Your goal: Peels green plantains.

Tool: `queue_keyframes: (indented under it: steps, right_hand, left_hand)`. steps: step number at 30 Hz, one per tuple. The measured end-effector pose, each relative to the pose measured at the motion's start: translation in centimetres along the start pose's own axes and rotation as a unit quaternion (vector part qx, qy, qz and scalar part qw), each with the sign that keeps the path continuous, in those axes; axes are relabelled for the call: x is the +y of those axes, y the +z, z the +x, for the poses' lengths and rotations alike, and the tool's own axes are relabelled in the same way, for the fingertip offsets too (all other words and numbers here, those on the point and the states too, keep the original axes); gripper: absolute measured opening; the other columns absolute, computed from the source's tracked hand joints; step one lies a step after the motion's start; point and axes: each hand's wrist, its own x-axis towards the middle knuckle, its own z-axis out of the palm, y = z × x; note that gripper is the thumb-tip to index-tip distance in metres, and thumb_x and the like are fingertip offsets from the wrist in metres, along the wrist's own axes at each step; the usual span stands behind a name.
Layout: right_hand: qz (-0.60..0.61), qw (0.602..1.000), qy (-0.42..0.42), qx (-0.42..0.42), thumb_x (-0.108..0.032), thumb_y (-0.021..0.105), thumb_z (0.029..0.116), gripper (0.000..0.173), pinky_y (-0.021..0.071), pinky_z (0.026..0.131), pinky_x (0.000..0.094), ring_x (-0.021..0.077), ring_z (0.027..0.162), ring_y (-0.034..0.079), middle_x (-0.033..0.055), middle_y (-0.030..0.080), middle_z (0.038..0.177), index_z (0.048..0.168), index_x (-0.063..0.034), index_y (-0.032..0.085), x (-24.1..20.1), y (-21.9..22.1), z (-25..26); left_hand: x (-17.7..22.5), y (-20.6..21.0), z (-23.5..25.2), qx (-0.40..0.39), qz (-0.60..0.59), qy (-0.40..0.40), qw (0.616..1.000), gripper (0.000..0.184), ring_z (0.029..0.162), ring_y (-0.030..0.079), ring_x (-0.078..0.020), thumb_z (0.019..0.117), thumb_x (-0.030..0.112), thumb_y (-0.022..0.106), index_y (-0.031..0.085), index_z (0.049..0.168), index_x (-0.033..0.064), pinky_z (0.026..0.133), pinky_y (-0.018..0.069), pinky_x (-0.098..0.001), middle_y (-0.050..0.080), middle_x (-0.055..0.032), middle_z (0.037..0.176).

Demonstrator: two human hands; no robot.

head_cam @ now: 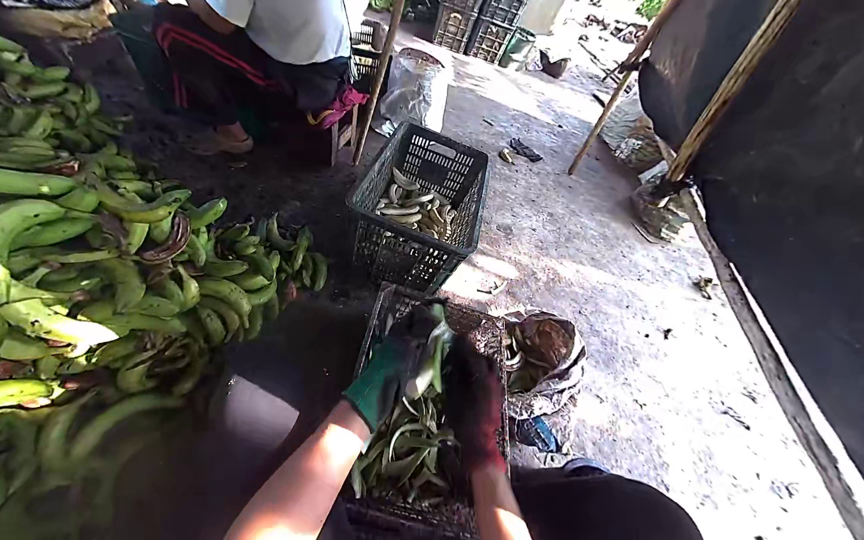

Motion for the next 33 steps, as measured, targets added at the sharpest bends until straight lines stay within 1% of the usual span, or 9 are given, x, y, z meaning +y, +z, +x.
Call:
queue_keyframes:
  steps: [3,6,10,17,21,23,25,29,33]
  right_hand:
    - [-0.003,0.999,0.052,0.012,-0.022,0.055,0.1020,0.043,0.0475,0.099,0.0621,0.0389,0.117,0.064,0.0200,0.066,0.129,0.145,-0.0147,0.059,1.0,-1.9,3.4]
    - [0.081,0.997,-0.002,0.021,-0.020,0.059,0.0965,0.044,0.0530,0.092,0.0595,0.0367,0.105,0.067,0.0205,0.069,0.118,0.138,-0.0053,0.063,0.6,-0.1,-0.5]
    - [0.071,0.994,-0.055,0.061,-0.020,0.059,0.0889,0.046,0.0472,0.091,0.0681,0.0460,0.106,0.064,0.0253,0.067,0.117,0.130,-0.0024,0.068,0.7,2.0,-3.5]
    - [-0.016,0.994,-0.043,-0.100,-0.024,0.047,0.1055,0.041,0.0453,0.106,0.0574,0.0305,0.125,0.062,0.0111,0.066,0.135,0.144,-0.0207,0.060,2.6,-2.8,6.3]
    - [0.080,0.996,-0.046,-0.016,-0.016,0.047,0.1027,0.044,0.0456,0.110,0.0518,0.0318,0.127,0.061,0.0192,0.064,0.136,0.143,-0.0017,0.057,2.1,-1.0,2.5]
    - [0.073,0.996,-0.056,0.016,-0.021,0.054,0.0943,0.048,0.0457,0.098,0.0663,0.0438,0.113,0.063,0.0249,0.067,0.122,0.137,-0.0013,0.063,1.0,0.6,-1.5]
    - [0.043,0.992,-0.082,0.081,-0.022,0.060,0.0855,0.045,0.0431,0.093,0.0719,0.0497,0.106,0.063,0.0267,0.068,0.112,0.125,-0.0037,0.072,0.3,2.1,-3.1]
    - [0.004,0.996,-0.080,0.033,-0.013,0.060,0.0920,0.044,0.0478,0.090,0.0696,0.0469,0.109,0.064,0.0222,0.069,0.120,0.136,-0.0121,0.067,0.2,-0.4,-0.1]
    - [-0.010,0.992,-0.117,0.049,-0.023,0.056,0.0926,0.043,0.0511,0.083,0.0645,0.0417,0.099,0.068,0.0191,0.071,0.111,0.132,-0.0128,0.070,-0.1,-1.0,1.1]
  left_hand:
    - [0.7,1.0,-1.9,-0.060,0.000,-0.018,0.998,0.025,0.080,0.058,-0.0005,0.1057,0.014,0.048,0.060,0.124,0.0018,0.074,0.0508,-0.0192,0.061,0.0012,0.093]
    - [0.2,1.0,-0.3,0.093,-0.045,0.040,0.994,0.036,0.097,0.060,-0.0071,0.1044,0.007,0.050,0.050,0.138,-0.0055,0.088,0.0508,-0.0249,0.064,-0.0108,0.114]
    - [-0.5,2.4,1.7,0.188,-0.179,0.137,0.956,0.049,0.093,0.059,-0.0049,0.0994,0.009,0.054,0.039,0.144,-0.0043,0.083,0.0514,-0.0214,0.060,-0.0093,0.111]
    - [1.2,0.8,-0.6,-0.138,0.093,0.018,0.986,0.035,0.092,0.059,-0.0052,0.1069,0.026,0.046,0.060,0.128,0.0014,0.086,0.0499,-0.0277,0.064,-0.0054,0.106]
    - [0.6,0.8,0.0,0.041,-0.056,0.026,0.997,0.037,0.104,0.060,-0.0091,0.1089,0.017,0.043,0.050,0.140,-0.0025,0.092,0.0508,-0.0283,0.063,-0.0125,0.121]
    - [-0.3,1.1,1.2,0.159,-0.155,0.040,0.974,0.032,0.082,0.060,-0.0061,0.1101,0.018,0.039,0.053,0.130,-0.0019,0.074,0.0535,-0.0238,0.062,-0.0070,0.100]
    - [-0.1,1.5,1.8,0.221,-0.160,0.040,0.961,0.029,0.081,0.057,-0.0071,0.1097,0.015,0.040,0.054,0.125,-0.0055,0.074,0.0507,-0.0232,0.059,-0.0089,0.097]
    - [0.1,1.4,0.7,0.037,-0.106,0.031,0.993,0.035,0.091,0.061,-0.0076,0.1077,0.018,0.045,0.053,0.136,-0.0001,0.082,0.0528,-0.0256,0.064,-0.0078,0.111]
    - [1.0,1.2,0.6,0.004,-0.125,0.032,0.992,0.031,0.078,0.060,-0.0044,0.1088,0.019,0.042,0.058,0.127,0.0001,0.072,0.0534,-0.0224,0.063,-0.0020,0.095]
